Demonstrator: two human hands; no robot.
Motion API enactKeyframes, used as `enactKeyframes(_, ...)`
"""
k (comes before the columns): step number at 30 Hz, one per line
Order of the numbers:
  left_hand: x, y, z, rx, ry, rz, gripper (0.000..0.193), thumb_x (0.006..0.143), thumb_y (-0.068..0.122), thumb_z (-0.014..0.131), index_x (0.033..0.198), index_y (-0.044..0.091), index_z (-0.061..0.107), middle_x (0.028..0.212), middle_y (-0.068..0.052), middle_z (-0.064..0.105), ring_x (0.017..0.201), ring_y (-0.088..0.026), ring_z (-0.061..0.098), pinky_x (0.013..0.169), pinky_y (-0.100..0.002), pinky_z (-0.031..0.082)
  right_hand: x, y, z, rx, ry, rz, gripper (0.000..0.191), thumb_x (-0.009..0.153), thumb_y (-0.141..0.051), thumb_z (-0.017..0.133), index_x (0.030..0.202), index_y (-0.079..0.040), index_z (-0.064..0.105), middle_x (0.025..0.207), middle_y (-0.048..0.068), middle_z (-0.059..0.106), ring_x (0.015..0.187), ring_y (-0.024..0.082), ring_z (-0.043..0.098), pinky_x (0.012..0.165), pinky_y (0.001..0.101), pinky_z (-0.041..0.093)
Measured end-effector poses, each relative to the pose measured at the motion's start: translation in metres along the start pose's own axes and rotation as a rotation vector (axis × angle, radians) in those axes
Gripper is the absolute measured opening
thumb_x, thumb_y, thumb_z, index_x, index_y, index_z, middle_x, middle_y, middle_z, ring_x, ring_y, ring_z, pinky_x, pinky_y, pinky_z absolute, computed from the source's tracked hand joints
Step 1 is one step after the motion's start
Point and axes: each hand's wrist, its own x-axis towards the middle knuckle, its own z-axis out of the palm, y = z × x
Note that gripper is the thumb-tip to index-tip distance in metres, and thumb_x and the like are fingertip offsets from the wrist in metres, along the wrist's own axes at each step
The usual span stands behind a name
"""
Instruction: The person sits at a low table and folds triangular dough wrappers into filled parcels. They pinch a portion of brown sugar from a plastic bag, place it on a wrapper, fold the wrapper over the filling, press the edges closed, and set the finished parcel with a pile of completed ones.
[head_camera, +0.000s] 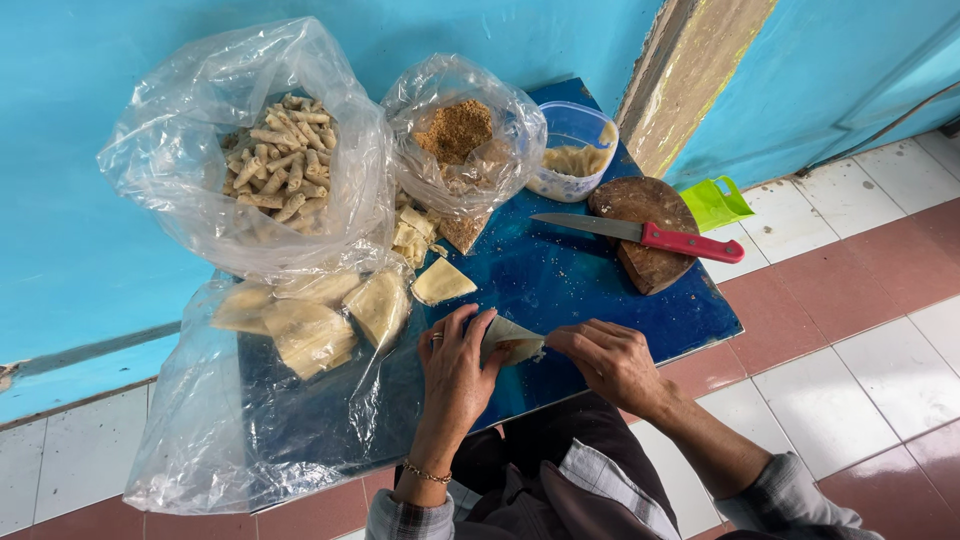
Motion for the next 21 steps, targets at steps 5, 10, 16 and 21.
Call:
enactKeyframes(5, 0.001, -0.003, 0.003, -0.016, 0.001, 0.022, 0.054, 0.08, 0.018, 0.082, 0.131, 0.011, 0.064, 0.135, -0.01, 0.058, 0.129, -0.03, 0.053, 0.11, -0.056, 0.03, -0.006, 0.005, 0.001, -0.136, 0.02, -0.131, 0.023, 0.089, -0.01, 0.07, 0.112, -0.014, 0.067, 0.112, 0.002, 0.076, 0.099, 0.017, 0.074, 0.077, 0.0337, 0.062)
enactKeyframes(10, 0.0, -0.005, 0.001, -0.014, 0.016, 0.016, 0.048, 0.084, 0.017, 0.08, 0.13, 0.013, 0.065, 0.135, -0.008, 0.059, 0.128, -0.029, 0.056, 0.113, -0.055, 0.03, -0.008, 0.005, 0.004, -0.167, 0.009, -0.14, 0.024, 0.089, -0.011, 0.071, 0.112, -0.015, 0.067, 0.114, 0.002, 0.076, 0.099, 0.017, 0.074, 0.077, 0.0331, 0.062)
enactKeyframes(16, 0.001, -0.002, -0.008, -0.026, -0.019, 0.043, 0.039, 0.079, 0.022, 0.083, 0.114, 0.011, 0.071, 0.131, -0.008, 0.057, 0.126, -0.03, 0.052, 0.112, -0.06, 0.023, 0.005, -0.001, 0.001, -0.095, 0.041, -0.145, 0.021, 0.091, -0.007, 0.069, 0.111, -0.013, 0.068, 0.111, 0.004, 0.077, 0.095, 0.016, 0.075, 0.075, 0.032, 0.063)
enactKeyframes(21, 0.005, -0.001, -0.008, -0.022, -0.047, 0.032, 0.031, 0.078, 0.027, 0.085, 0.105, 0.015, 0.076, 0.133, -0.008, 0.056, 0.128, -0.029, 0.05, 0.112, -0.061, 0.021, 0.028, 0.002, -0.018, 0.045, 0.12, -0.142, 0.019, 0.09, -0.001, 0.071, 0.108, -0.005, 0.069, 0.106, 0.01, 0.077, 0.085, 0.017, 0.076, 0.067, 0.0315, 0.061)
